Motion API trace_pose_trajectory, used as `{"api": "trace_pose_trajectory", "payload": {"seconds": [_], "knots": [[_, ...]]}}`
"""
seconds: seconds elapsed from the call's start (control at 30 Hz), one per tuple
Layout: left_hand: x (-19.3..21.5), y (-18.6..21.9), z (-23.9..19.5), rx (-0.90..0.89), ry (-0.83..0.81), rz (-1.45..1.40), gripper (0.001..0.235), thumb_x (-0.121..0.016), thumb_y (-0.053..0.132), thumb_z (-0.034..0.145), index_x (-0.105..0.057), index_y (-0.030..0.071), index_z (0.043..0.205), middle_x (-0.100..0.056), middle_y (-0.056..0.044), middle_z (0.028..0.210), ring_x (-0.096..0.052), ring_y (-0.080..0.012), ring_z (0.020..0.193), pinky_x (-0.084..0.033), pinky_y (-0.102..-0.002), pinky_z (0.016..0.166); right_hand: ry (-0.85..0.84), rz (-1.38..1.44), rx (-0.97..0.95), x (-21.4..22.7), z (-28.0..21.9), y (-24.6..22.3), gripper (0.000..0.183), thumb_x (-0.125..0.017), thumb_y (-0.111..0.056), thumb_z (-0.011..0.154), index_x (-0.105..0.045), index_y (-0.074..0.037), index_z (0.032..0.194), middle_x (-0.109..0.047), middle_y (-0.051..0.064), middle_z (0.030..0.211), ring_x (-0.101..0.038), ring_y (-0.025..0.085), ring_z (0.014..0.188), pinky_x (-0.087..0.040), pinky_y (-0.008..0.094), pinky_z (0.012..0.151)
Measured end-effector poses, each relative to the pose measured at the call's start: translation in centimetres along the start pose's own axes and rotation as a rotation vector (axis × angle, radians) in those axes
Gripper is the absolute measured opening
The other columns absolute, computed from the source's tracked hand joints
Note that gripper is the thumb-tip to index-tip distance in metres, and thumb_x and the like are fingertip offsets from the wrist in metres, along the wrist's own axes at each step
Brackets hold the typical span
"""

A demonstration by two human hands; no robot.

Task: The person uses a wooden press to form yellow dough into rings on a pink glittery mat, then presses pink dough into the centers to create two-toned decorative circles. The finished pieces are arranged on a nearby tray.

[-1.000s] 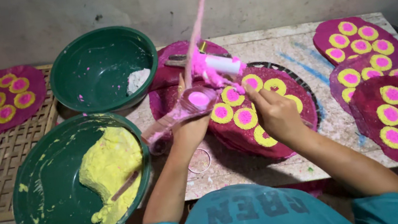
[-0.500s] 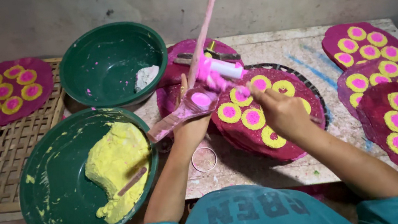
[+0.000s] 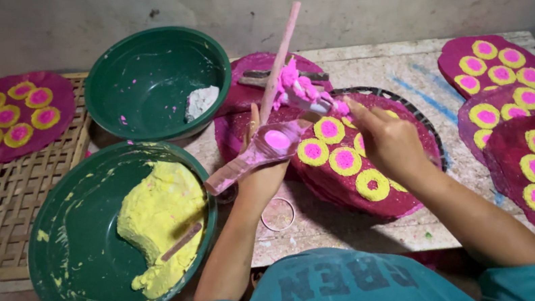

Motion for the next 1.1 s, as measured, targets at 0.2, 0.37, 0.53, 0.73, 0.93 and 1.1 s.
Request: {"api": "trace_pose_trajectory", "payload": {"seconds": [0.2, 0.37, 0.53, 0.73, 0.93, 1.1], "knots": [[0.4, -1.7, -0.3, 0.204, -0.039, -0.362, 0.095, -0.07, 0.047, 0.089, -0.022, 0.006, 0.159, -0.05, -0.022, 0.149, -0.058, -0.0337, 0.128, -0.045, -0.042, 0.109, 0.001, 0.07, 0.153, 0.6, 0.3, -1.4, 0.052, -0.067, -0.003, 0.089, -0.062, -0.018, 0.139, -0.071, 0.009, 0.093, -0.068, 0.028, 0.067, -0.054, 0.04, 0.054], [-1.5, -1.6, -0.1, 0.135, -0.17, -0.202, 0.082, -0.065, 0.048, 0.098, -0.03, 0.013, 0.163, -0.048, -0.015, 0.153, -0.056, -0.0294, 0.138, -0.04, -0.043, 0.12, -0.103, -0.102, 0.127, -0.9, 0.2, -0.1, 0.056, -0.066, -0.002, 0.086, -0.065, -0.017, 0.14, -0.069, 0.009, 0.086, -0.069, 0.028, 0.069, -0.054, 0.041, 0.054], [-0.6, -1.6, 0.8, -0.047, -0.068, 0.196, 0.069, -0.071, 0.056, 0.093, -0.038, 0.03, 0.147, -0.021, -0.029, 0.162, -0.038, -0.046, 0.143, -0.035, -0.048, 0.112, -0.149, -0.041, 0.193, 0.7, 1.7, 0.0, 0.046, -0.068, -0.011, 0.086, -0.067, -0.019, 0.132, -0.072, 0.01, 0.089, -0.07, 0.027, 0.069, -0.055, 0.04, 0.055], [-4.1, -6.6, -1.4, 0.388, -0.683, -0.017, 0.119, -0.069, 0.054, 0.084, -0.002, 0.02, 0.176, -0.043, -0.012, 0.162, -0.058, -0.0339, 0.135, -0.052, -0.043, 0.109, -0.712, -0.175, 0.042, 4.0, 7.3, -1.0, 0.03, -0.066, -0.03, 0.093, -0.07, -0.028, 0.123, -0.076, 0.009, 0.079, -0.075, 0.024, 0.063, -0.059, 0.042, 0.062], [-2.4, -5.0, -0.5, 0.214, -0.105, -0.526, 0.063, -0.073, 0.037, 0.098, -0.047, 0.02, 0.153, -0.068, -0.008, 0.14, -0.069, -0.027, 0.132, -0.054, -0.039, 0.115, -1.018, -0.504, 0.077, 0.7, 8.7, -3.8, 0.034, -0.054, -0.021, 0.097, -0.061, -0.019, 0.13, -0.075, 0.013, 0.09, -0.075, 0.03, 0.076, -0.06, 0.045, 0.068], [-2.5, -7.1, -1.0, 0.372, -0.295, -0.157, 0.068, -0.069, 0.03, 0.095, -0.04, 0.017, 0.156, -0.056, -0.014, 0.148, -0.058, -0.0323, 0.134, -0.047, -0.041, 0.113, -1.015, -0.177, 0.105, -0.2, 10.2, -6.2, 0.021, -0.061, -0.021, 0.086, -0.071, -0.014, 0.103, -0.075, 0.016, 0.09, -0.072, 0.038, 0.087, -0.056, 0.052, 0.076]]}}
Point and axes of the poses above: each hand's wrist, its own z-axis towards the middle knuckle, its own x-axis out of the back of the hand, y = z × x, the point moved 7 cm from there along z, towards the middle knuckle
